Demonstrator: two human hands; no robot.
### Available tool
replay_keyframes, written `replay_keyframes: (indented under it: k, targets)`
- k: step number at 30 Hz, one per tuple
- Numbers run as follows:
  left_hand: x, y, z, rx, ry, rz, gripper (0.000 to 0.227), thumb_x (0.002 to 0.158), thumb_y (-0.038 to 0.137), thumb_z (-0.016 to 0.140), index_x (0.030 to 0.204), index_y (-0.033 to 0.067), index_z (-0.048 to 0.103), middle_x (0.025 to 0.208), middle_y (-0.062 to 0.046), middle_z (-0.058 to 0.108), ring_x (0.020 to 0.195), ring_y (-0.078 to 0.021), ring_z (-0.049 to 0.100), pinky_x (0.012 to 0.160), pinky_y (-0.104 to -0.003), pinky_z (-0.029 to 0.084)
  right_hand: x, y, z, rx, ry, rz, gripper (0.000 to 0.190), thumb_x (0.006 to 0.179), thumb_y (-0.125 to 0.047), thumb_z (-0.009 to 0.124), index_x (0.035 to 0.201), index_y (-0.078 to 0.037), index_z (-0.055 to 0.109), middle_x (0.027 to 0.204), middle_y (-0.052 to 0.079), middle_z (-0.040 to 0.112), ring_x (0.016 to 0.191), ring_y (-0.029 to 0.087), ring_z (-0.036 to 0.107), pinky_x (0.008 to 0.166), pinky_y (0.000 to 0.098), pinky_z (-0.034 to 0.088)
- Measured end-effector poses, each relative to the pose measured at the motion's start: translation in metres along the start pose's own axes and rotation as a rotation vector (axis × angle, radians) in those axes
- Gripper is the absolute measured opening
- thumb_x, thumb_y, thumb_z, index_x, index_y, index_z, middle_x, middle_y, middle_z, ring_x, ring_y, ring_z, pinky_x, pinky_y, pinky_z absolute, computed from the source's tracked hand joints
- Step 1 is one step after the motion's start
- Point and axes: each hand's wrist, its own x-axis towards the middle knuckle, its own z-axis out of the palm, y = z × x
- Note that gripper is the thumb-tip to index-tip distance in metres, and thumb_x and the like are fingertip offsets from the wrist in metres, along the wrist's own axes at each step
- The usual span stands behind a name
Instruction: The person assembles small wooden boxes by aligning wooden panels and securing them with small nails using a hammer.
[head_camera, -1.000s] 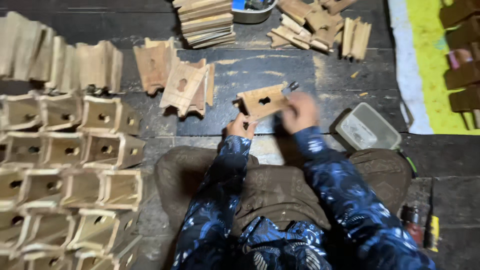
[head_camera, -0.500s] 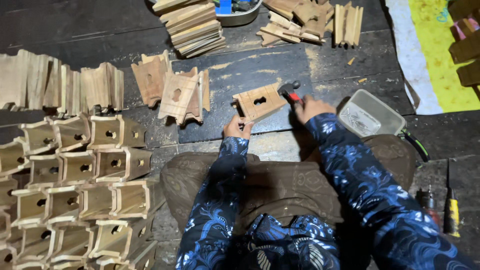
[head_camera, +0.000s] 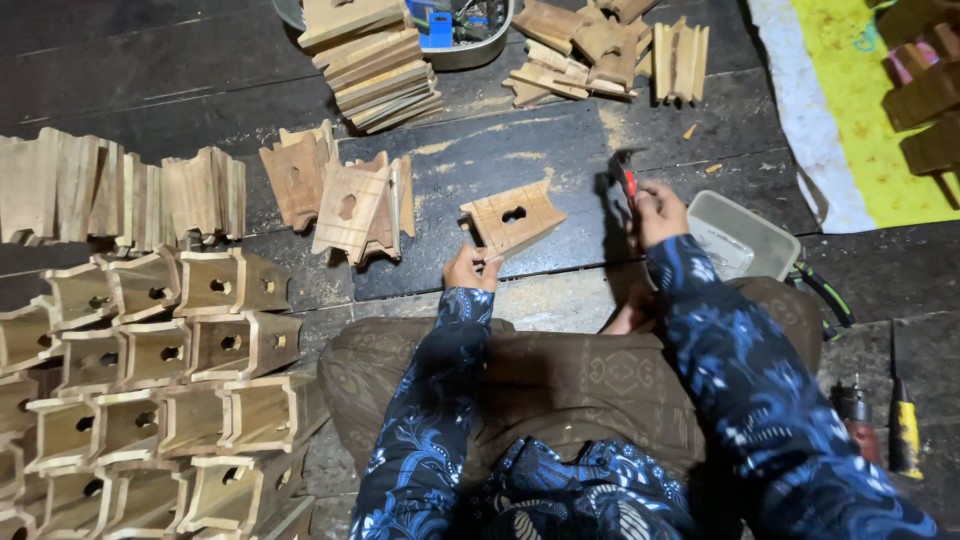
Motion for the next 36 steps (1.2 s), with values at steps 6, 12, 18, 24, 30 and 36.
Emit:
replay_keyframes:
  k: [6,12,18,24,30,36]
  targets:
    - [-0.002,-0.011,0.011,-0.066,0.077,0.042,0.029,0.07,0.008,0.091,0.084,-0.0007,0.068,0.09,-0.026,0.073,0.084,-0.0421,0.073,0.069,-0.036,0.066,-0.109,-0.108,-0.03,0.679,0.04,-0.445,0.043,0.1,-0.024,0.07,0.138,-0.006,0.061,0.133,0.016,0.064,0.103,0.017,0.061,0.091,0.0381,0.055]
    - [-0.004,-0.002,0.005,-0.037,0.067,0.053,0.029,0.07,0.008,0.092,0.081,-0.0014,0.066,0.088,-0.025,0.074,0.081,-0.0401,0.074,0.067,-0.035,0.067,-0.166,-0.13,-0.002,0.629,-0.153,-0.361,0.041,0.1,-0.025,0.063,0.138,-0.01,0.063,0.09,0.012,0.063,0.08,0.026,0.061,0.07,0.0386,0.048]
    - [0.0,-0.004,0.006,-0.015,0.076,0.071,0.031,0.07,0.01,0.091,0.08,0.0001,0.064,0.083,-0.025,0.072,0.079,-0.0397,0.073,0.062,-0.037,0.066,-0.176,-0.158,-0.02,0.594,-0.167,-0.375,0.041,0.101,-0.025,0.062,0.138,-0.009,0.065,0.138,0.02,0.064,0.136,0.037,0.052,0.116,0.0509,0.037]
    - [-0.003,0.0,0.005,0.063,0.091,0.07,0.03,0.07,0.018,0.091,0.078,0.0072,0.063,0.08,-0.018,0.072,0.079,-0.0334,0.074,0.061,-0.035,0.066,-0.189,-0.171,-0.024,0.432,-0.256,-0.258,0.04,0.098,-0.028,0.062,0.135,-0.013,0.069,0.128,0.021,0.07,0.124,0.04,0.062,0.108,0.0509,0.047]
    - [0.003,0.001,0.006,0.032,0.058,0.045,0.029,0.072,0.012,0.088,0.081,0.0039,0.062,0.084,-0.022,0.073,0.081,-0.0389,0.074,0.062,-0.038,0.065,-0.187,-0.143,-0.011,0.443,-0.113,-0.142,0.04,0.095,-0.03,0.065,0.133,-0.017,0.069,0.134,0.015,0.068,0.129,0.034,0.06,0.111,0.0467,0.044]
    - [0.003,-0.002,0.007,0.041,0.081,0.055,0.027,0.072,0.016,0.089,0.084,0.0058,0.067,0.08,-0.02,0.073,0.08,-0.0364,0.074,0.062,-0.037,0.065,-0.173,-0.128,0.018,0.531,-0.167,-0.308,0.035,0.099,-0.019,0.062,0.133,-0.013,0.07,0.134,0.016,0.068,0.13,0.032,0.059,0.114,0.0455,0.043]
